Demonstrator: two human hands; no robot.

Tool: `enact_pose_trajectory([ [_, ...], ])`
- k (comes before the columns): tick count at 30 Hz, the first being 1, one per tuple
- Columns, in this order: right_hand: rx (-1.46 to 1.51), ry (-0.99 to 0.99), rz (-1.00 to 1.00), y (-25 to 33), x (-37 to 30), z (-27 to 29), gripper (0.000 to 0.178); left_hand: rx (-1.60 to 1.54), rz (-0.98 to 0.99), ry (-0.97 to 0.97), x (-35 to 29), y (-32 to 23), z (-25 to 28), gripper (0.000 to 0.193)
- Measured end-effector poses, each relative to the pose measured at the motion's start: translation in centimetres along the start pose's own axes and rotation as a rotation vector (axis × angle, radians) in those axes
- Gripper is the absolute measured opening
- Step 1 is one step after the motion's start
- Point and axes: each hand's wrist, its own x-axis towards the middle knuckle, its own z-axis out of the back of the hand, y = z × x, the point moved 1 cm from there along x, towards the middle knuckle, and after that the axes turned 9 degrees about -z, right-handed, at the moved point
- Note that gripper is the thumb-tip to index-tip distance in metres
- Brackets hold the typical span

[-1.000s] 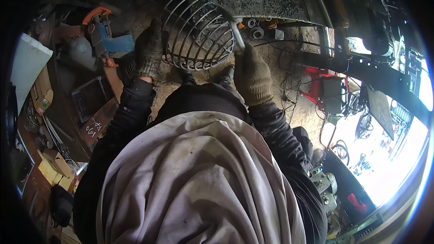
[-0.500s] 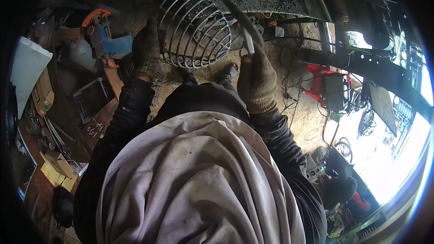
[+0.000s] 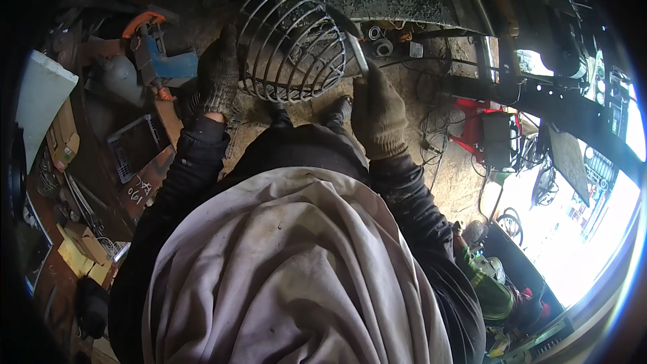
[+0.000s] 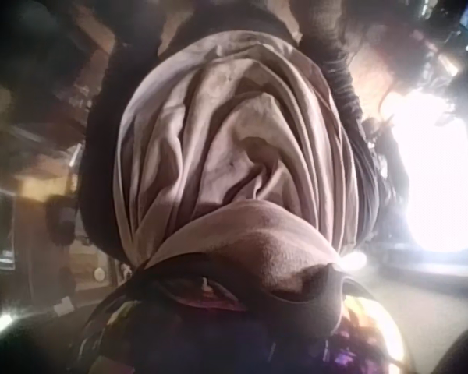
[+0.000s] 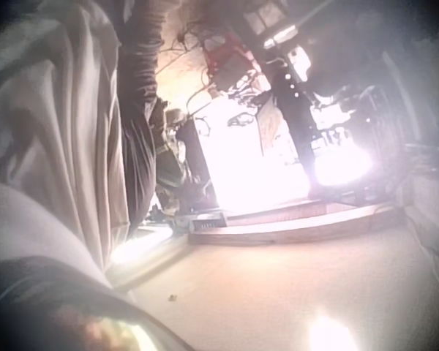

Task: The person welds a curved metal wire frame using a welding torch, striking a hammer against the frame to adjust the joints between welds.

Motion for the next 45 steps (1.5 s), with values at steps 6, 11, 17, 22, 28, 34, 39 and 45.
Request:
enact_pose_trajectory([
  [6, -0.098, 0.085, 0.025, -1.0, 1.0, -1.0, 0.030, 0.028, 0.016, 0.018, 0.7, -0.8, 0.7, 0.034],
  [11, 0.137, -0.007, -0.138, -0.1, 0.1, 0.7, 0.028, -0.446, 0.650, 0.213, 2.7, -2.5, 2.5, 0.041],
  [17, 0.241, 0.207, -0.242, -1.1, 0.0, -0.3, 0.029, -0.232, 0.154, -0.091, 0.9, -1.1, 0.7, 0.052],
  [22, 0.325, 0.199, -0.177, -1.2, -0.1, 0.7, 0.022, -0.153, 0.146, 0.038, 0.6, -1.2, 1.0, 0.034],
  [28, 0.406, 0.227, -0.361, -0.7, -0.6, 0.0, 0.027, 0.011, 0.008, 0.029, 0.4, -0.7, 0.8, 0.036],
  [34, 0.290, 0.275, -0.252, -1.3, 0.0, -0.4, 0.035, -0.076, 0.102, 0.050, 0.7, -1.6, 1.0, 0.041],
  [39, 0.385, 0.154, -0.197, -0.4, -0.6, 0.5, 0.024, -0.030, -0.074, -0.004, 0.2, -0.7, 0.6, 0.042],
  [45, 0.291, 0.183, -0.288, -0.4, -0.2, 0.1, 0.026, -0.045, -0.056, -0.014, -0.4, 0.2, -0.1, 0.050],
])
